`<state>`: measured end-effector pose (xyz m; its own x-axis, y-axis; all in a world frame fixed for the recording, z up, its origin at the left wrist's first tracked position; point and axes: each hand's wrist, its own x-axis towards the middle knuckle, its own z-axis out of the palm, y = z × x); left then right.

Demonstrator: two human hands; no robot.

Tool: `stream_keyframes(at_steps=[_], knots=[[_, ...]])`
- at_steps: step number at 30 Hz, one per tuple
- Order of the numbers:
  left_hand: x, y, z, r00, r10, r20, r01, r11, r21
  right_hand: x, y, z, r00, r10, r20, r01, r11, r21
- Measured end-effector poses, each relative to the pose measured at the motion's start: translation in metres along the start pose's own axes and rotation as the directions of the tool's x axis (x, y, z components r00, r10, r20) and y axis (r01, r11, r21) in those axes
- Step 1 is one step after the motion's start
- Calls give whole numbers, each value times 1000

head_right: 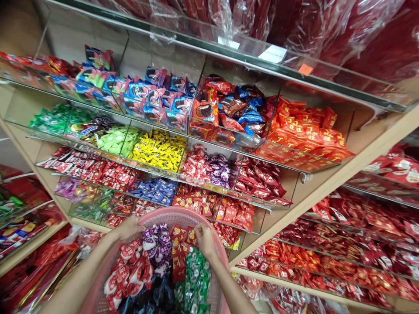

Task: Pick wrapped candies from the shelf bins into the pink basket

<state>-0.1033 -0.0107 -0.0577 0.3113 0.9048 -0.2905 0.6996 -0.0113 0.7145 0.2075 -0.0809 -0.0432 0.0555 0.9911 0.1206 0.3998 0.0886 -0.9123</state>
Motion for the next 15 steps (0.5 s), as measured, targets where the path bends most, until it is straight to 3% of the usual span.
stream_keyframes(at_steps=[4, 15], knots=[[-1, 0, 0, 1000, 9, 0, -9, 1000, -9, -2, 13, 6, 998, -42, -52, 35, 991, -131], [-3, 6, -2, 999, -47, -7, 47, 999, 20, -1, 38, 14, 987, 148, 61, -147, 989, -17]])
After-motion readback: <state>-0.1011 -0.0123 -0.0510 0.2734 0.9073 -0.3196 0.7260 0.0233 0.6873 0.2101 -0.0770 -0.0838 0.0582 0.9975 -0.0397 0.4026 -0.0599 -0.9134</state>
